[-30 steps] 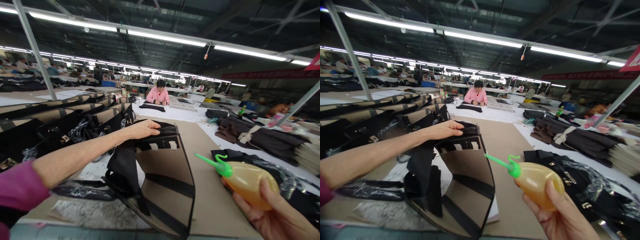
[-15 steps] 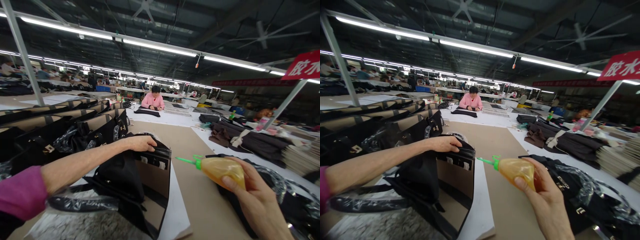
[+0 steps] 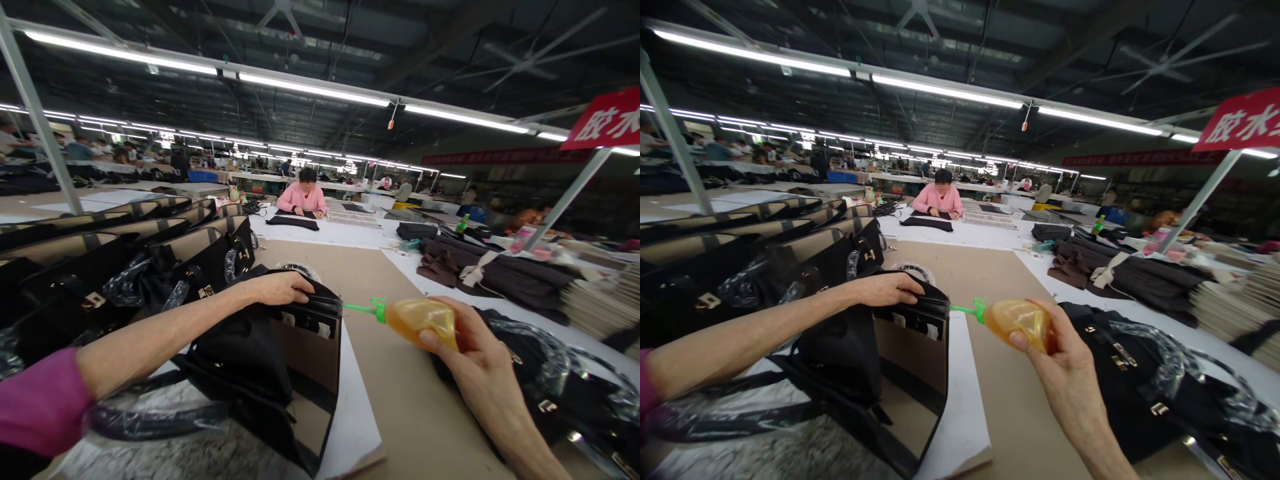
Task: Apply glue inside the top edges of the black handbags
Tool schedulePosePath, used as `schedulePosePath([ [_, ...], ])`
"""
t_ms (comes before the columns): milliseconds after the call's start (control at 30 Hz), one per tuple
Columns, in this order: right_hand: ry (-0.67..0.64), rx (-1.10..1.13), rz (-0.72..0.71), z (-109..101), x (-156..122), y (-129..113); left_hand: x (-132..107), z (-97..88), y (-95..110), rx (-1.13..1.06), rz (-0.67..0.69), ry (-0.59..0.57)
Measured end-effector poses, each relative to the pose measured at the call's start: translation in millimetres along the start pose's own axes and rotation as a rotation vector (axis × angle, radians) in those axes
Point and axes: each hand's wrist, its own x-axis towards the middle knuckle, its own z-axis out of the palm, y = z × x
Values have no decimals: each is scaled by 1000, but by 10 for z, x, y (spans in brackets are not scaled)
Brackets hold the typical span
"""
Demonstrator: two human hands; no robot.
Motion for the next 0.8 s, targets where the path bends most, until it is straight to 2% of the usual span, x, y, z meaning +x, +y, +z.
schedulePosePath([
  [133, -9, 29, 0, 18, 0, 25, -36, 21, 34, 5, 34, -4],
  [333, -29, 35, 12, 9, -55, 9, -70, 43, 32, -9, 39, 48],
  [467, -48, 25, 21, -7, -90, 16, -65, 46, 16, 27, 15, 28],
  [667, 15, 68, -6, 5, -25, 86, -45, 63, 35, 57, 22, 0],
  [800, 7, 76, -7, 3, -36, 133, -37, 73, 33, 75, 21, -15],
])
